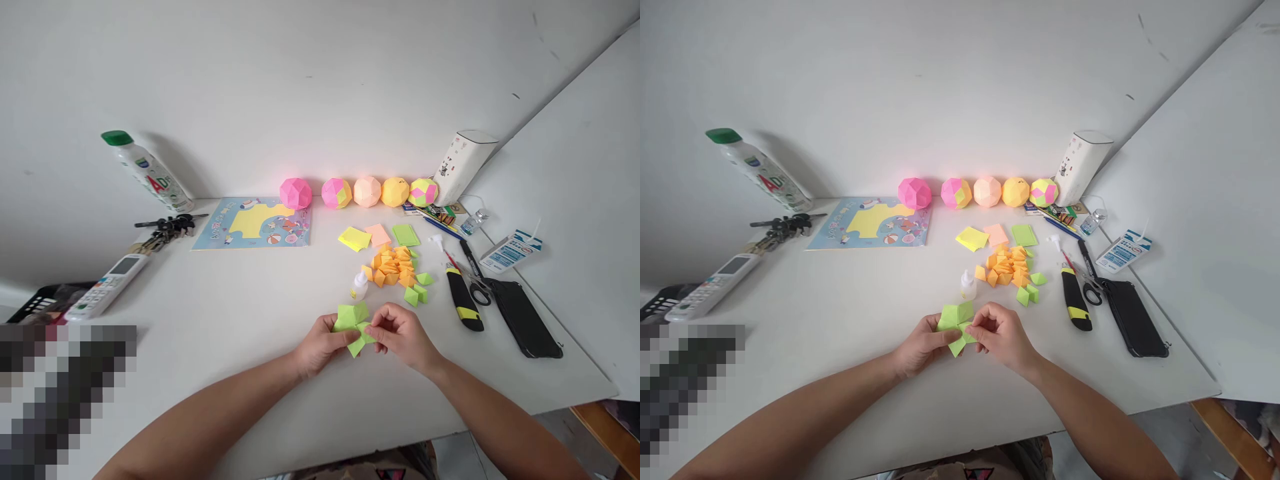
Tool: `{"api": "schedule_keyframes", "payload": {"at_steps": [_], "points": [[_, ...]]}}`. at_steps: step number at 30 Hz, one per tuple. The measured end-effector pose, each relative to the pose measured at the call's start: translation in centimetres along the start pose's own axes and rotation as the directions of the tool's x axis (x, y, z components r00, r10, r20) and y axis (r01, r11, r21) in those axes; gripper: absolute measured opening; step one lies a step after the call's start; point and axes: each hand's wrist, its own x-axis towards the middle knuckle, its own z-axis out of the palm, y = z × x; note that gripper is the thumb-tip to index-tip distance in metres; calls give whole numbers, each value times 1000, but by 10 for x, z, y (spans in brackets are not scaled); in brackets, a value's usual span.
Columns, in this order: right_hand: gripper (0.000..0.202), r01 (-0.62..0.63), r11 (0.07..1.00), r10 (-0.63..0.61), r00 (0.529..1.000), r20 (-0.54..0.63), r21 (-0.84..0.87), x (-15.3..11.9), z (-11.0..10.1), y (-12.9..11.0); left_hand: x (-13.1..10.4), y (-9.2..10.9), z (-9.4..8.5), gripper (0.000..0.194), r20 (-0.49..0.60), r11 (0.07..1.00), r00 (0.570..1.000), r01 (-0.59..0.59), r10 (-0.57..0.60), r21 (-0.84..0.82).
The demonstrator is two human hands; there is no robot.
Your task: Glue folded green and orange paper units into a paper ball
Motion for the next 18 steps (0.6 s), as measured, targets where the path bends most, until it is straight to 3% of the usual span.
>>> {"api": "schedule_keyframes", "payload": {"at_steps": [18], "points": [[25,22,1000,-22,1000,0,21,0,1,5,-1,2,2,19,33,1000,999,-4,4,-19]]}}
